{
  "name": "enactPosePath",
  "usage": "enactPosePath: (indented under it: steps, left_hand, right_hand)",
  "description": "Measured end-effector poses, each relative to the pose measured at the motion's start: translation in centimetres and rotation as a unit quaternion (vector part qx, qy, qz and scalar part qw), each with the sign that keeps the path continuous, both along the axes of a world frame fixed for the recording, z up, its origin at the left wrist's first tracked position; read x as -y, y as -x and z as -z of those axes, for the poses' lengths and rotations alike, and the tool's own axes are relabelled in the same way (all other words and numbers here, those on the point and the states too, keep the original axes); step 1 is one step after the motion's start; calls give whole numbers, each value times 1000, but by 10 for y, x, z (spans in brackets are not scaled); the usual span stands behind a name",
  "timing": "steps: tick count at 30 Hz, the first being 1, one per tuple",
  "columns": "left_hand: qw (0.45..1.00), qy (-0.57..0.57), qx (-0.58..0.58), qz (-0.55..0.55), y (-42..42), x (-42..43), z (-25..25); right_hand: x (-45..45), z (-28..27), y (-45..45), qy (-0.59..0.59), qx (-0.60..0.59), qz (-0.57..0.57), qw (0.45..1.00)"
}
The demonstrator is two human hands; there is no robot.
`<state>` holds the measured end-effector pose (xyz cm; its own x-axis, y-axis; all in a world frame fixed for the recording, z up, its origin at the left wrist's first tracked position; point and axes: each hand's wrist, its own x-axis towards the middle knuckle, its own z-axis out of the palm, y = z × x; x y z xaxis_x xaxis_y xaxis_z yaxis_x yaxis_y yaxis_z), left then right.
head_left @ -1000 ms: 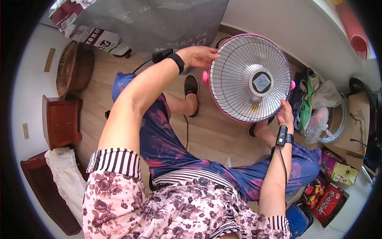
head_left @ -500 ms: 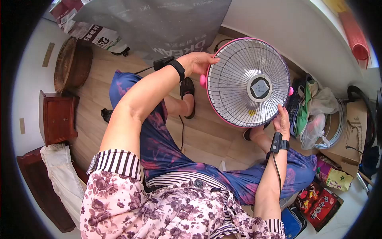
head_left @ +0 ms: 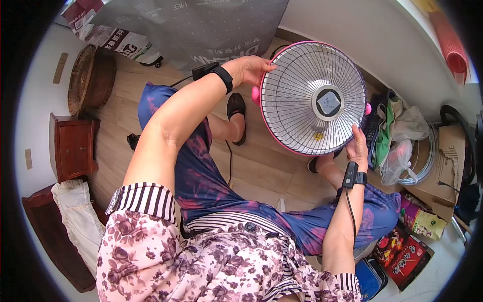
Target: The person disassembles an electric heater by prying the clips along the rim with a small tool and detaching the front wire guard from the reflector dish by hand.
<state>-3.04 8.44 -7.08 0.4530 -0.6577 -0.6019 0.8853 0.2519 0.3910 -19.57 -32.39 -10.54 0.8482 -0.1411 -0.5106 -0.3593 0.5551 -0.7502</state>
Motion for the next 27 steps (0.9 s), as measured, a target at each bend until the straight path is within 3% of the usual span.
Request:
enactPosePath:
  steps: [10, 14, 18, 23, 27]
  left_hand:
    - [992, 31, 114, 34, -16, -17, -6]
    - [961, -205, 183, 12, -6, 9, -54]
    - [897, -276, 327, 114, 14, 42, -73]
    - [909, -313, 216, 168, -7, 50, -68]
    - [880, -390, 232, 139, -5, 57, -68]
  right_hand:
    - [-4, -3, -2, -10, 27, -22, 999]
    - [-1, 0, -4, 3, 26, -43, 999]
    - [-2, -1, -6, 3, 28, -41, 999]
    - [-6, -2, -3, -3, 28, -29, 999]
    - [-7, 0, -7, -13, 20, -17, 1000]
